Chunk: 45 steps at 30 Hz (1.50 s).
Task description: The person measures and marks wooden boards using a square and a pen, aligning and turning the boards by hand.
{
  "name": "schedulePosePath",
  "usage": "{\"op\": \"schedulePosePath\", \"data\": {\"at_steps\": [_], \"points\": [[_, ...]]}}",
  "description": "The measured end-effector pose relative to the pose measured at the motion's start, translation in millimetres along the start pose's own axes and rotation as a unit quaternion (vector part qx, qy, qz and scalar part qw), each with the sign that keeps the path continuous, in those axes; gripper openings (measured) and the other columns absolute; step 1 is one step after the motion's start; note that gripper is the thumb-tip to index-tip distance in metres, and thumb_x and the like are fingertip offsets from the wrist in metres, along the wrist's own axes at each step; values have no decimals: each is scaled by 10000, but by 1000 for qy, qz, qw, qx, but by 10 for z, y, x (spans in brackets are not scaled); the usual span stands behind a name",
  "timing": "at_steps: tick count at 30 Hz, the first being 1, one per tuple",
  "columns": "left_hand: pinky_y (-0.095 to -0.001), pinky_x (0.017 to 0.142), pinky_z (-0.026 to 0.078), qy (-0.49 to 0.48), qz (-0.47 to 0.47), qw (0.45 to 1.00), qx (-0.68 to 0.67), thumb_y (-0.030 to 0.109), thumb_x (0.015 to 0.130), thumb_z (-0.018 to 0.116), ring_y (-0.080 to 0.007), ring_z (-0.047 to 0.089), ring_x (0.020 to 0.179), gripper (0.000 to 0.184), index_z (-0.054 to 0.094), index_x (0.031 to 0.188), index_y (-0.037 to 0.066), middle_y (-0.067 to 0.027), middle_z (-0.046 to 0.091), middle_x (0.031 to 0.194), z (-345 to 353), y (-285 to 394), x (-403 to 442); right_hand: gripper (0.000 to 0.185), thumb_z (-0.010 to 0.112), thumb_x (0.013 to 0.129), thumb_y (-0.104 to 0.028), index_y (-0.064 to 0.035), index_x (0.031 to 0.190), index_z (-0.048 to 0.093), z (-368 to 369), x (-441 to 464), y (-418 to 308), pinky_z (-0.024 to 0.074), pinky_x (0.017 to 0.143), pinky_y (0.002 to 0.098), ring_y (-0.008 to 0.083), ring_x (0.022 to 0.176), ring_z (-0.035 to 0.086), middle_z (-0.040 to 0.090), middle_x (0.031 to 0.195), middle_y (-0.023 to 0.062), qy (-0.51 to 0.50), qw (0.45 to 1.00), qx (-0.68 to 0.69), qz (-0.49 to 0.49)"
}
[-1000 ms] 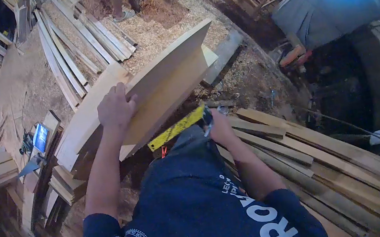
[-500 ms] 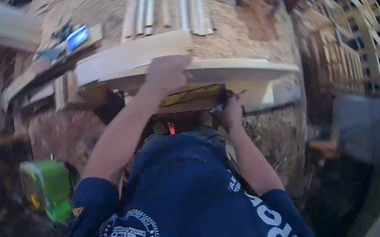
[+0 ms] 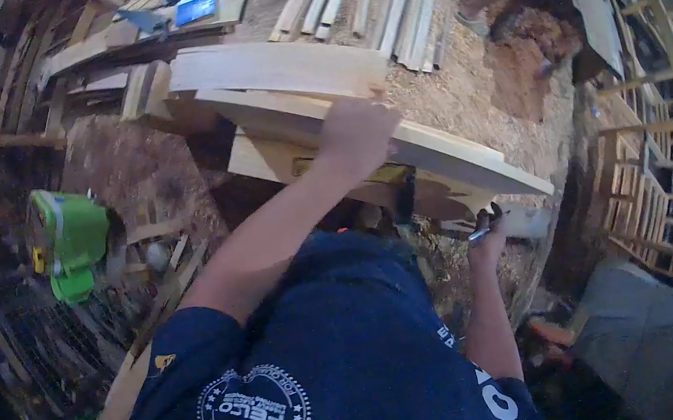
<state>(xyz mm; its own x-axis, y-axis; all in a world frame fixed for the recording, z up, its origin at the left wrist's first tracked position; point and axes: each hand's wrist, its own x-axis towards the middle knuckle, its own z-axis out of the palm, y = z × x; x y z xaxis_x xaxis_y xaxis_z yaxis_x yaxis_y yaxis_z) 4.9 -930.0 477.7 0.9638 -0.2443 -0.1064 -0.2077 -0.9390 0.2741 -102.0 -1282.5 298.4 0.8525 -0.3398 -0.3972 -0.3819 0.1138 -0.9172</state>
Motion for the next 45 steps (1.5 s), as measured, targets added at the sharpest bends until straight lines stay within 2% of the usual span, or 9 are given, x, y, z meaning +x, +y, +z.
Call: {"op": "schedulePosePath", "data": {"at_steps": [2, 4, 6, 8, 10, 12, 27, 34, 45], "points": [[-474, 906, 529, -22, -22, 1000, 0, 397, 790, 807, -309, 704, 1025, 380, 692, 1014, 112, -112, 735, 1030, -7, 74, 26, 344, 566, 1058, -86, -40, 1397, 527, -68, -231, -456, 563, 819, 334, 201, 924, 657, 643, 1188, 113, 62, 961, -265, -49], [-488, 928, 518, -32, -24, 999, -12, 475, 800, 804, -328, 664, 1123, 447, 701, 1054, 122, -138, 720, 1118, 6, 52, 46, 356, 565, 986, 4, -12, 1341, 580, -419, 101, -115, 538, 920, 387, 252, 1082, 633, 665, 1169, 130, 125, 983, 133, -1], [-486, 922, 516, -4, -5, 999, 44, 512, 773, 822, -349, 687, 1052, 538, 713, 1154, 149, -114, 745, 1074, 21, 40, 109, 358, 580, 933, 56, 3, 1286, 605, -704, 431, 254, 521, 940, 374, 240, 1095, 611, 653, 1149, 114, 130, 972, -150, -122], [-488, 885, 520, -22, 16, 994, 108, 499, 771, 832, -335, 706, 1002, 553, 677, 1158, 135, -132, 747, 1058, 16, 57, 180, 321, 597, 946, 60, -58, 1244, 618, -613, 383, 106, 552, 870, 339, 194, 1039, 618, 657, 1170, 89, 128, 988, -54, -64], [-482, 849, 524, 45, 52, 992, 109, 505, 731, 853, -324, 711, 969, 548, 691, 1107, 140, -107, 752, 983, 117, -54, 173, 319, 689, 926, -8, -61, 1234, 626, -525, 279, 100, 552, 813, 358, 208, 996, 637, 675, 1116, 90, 160, 942, -265, -129], [-477, 812, 522, 38, 41, 992, 112, 494, 710, 868, -315, 712, 937, 526, 698, 1063, 143, -95, 747, 934, 49, 48, 166, 376, 768, 903, -98, -64, 1254, 637, -584, 480, 538, 555, 851, 375, 242, 956, 682, 724, 1103, 122, 164, 980, -68, -90], [-437, 644, 493, 147, 93, 977, 121, 477, 637, 914, -312, 658, 704, 486, 674, 909, 153, -74, 695, 780, 192, 151, 77, 416, 732, 911, -24, -66, 1312, 627, -248, 426, -8, 542, 945, 365, 250, 1113, 681, 721, 1215, 136, 85, 950, -269, -135], [-443, 650, 492, 150, 116, 977, 101, 460, 656, 899, -323, 660, 713, 463, 665, 903, 146, -83, 699, 784, 185, 157, 135, 383, 665, 997, -67, -42, 1372, 586, -348, 632, 222, 524, 973, 344, 203, 1103, 657, 709, 1211, 119, 101, 983, -117, -96], [-435, 666, 504, 134, 96, 982, 94, 513, 671, 858, -289, 674, 750, 474, 640, 831, 124, -53, 688, 798, 83, 158, 140, 333, 677, 931, -14, -32, 1261, 641, -305, 731, 22, 534, 930, 397, 296, 1060, 703, 741, 1137, 157, 52, 968, -198, -144]]}}
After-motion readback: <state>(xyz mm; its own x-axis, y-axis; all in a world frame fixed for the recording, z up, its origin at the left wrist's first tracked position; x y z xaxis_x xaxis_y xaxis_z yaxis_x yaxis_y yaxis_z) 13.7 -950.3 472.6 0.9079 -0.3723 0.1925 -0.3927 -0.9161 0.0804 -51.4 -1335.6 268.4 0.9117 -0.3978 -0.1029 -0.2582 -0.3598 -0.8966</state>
